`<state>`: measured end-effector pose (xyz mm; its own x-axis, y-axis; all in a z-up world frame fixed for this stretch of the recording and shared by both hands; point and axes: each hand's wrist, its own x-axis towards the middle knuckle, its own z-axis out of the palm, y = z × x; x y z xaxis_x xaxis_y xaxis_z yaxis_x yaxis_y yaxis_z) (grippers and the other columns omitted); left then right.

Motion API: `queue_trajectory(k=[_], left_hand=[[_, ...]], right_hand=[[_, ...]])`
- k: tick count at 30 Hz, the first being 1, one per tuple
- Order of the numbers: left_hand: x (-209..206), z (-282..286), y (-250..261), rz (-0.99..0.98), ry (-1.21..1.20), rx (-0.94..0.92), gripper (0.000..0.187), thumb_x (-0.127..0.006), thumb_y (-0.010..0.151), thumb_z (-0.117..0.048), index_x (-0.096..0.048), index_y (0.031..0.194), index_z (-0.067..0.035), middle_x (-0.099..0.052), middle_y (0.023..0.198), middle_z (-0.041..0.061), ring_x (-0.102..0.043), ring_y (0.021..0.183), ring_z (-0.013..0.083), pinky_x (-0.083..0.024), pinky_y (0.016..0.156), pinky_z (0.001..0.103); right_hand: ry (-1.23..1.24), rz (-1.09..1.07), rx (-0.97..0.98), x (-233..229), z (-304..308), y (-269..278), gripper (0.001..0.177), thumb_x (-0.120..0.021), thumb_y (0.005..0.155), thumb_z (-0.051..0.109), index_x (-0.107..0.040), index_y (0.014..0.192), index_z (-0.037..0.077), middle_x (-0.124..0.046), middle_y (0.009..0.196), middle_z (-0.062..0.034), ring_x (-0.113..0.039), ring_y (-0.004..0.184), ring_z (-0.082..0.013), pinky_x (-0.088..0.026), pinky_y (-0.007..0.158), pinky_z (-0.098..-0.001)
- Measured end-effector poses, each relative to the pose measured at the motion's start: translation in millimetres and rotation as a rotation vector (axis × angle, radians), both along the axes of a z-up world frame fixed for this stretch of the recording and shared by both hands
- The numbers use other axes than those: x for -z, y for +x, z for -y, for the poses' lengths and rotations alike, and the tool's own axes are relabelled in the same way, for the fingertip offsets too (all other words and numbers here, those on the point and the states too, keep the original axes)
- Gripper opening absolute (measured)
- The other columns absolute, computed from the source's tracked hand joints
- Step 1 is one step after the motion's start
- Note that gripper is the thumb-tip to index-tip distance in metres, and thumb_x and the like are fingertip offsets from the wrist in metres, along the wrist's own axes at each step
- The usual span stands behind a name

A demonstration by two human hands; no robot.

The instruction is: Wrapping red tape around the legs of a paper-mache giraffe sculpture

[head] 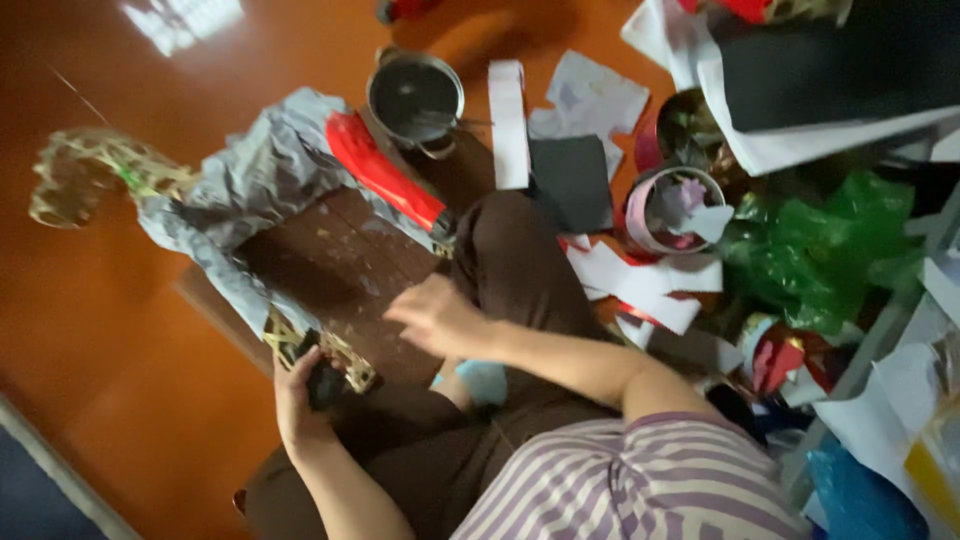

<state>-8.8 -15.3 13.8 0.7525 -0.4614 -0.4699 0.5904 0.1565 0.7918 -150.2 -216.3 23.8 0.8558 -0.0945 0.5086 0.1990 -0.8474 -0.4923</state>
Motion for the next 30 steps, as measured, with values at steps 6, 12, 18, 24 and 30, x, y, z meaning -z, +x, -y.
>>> queue_trajectory(k=[6, 12, 18, 24, 30], left_hand=[[-8.9, 1.8, -2.7, -0.028, -0.097, 0.023, 0.039, -0.062, 0.080, -0.006, -0.046, 0.115, -0.011, -0.059, 0.088, 0.005, -0.057, 0.058, 0.0142, -0.048, 0.044, 0.029], [4.4, -2.6, -0.2, -0.028, -0.005, 0.034, 0.041, -0.062, 0.079, -0.011, -0.045, 0.116, -0.016, -0.052, 0.072, 0.001, -0.055, 0.056, 0.0126, -0.045, 0.043, 0.026], [-3.7, 5.1, -7.5, -0.132, -0.131, -0.112, 0.047, -0.059, 0.077, 0.000, -0.052, 0.122, -0.013, -0.055, 0.083, 0.004, -0.054, 0.070, 0.0111, -0.044, 0.056, 0.021], [5.6, -0.9, -2.6, -0.195, -0.023, -0.071, 0.023, -0.061, 0.084, -0.011, -0.054, 0.105, -0.004, -0.053, 0.078, 0.002, -0.054, 0.063, 0.0104, -0.046, 0.053, 0.017], [-23.7, 5.3, -9.9, -0.178, -0.046, 0.035, 0.033, -0.059, 0.083, -0.012, -0.050, 0.113, -0.023, -0.049, 0.079, -0.001, -0.049, 0.063, 0.0090, -0.042, 0.054, 0.020]], right_hand=[[-0.247, -0.306, 0.238, 49.1, 94.2, -100.2, 0.027, -0.070, 0.084, 0.019, -0.069, 0.111, 0.016, -0.062, 0.130, -0.0038, -0.051, 0.127, -0.0232, -0.023, 0.110, -0.0545], [0.199, -0.280, 0.657, 133.8, 201.8, -152.1, 0.026, -0.058, 0.093, 0.012, -0.067, 0.112, -0.004, -0.063, 0.119, -0.0235, -0.060, 0.110, -0.0366, -0.043, 0.100, -0.0431], [0.119, -0.637, 0.748, 167.4, 234.4, -236.4, 0.017, -0.054, 0.083, 0.011, -0.056, 0.067, 0.005, -0.062, 0.065, -0.0226, -0.058, 0.059, -0.0419, -0.038, 0.059, -0.0524], [-0.172, -1.136, 0.819, 172.9, 189.6, -258.9, 0.038, -0.059, 0.085, 0.030, -0.052, 0.120, 0.018, -0.057, 0.111, -0.0166, -0.063, 0.089, -0.0425, -0.054, 0.070, -0.0546], [-0.010, -1.249, 0.887, 172.8, 186.8, -250.4, 0.056, -0.072, 0.075, 0.048, -0.045, 0.117, 0.021, -0.062, 0.113, -0.0140, -0.061, 0.108, -0.0376, -0.048, 0.082, -0.0567]])
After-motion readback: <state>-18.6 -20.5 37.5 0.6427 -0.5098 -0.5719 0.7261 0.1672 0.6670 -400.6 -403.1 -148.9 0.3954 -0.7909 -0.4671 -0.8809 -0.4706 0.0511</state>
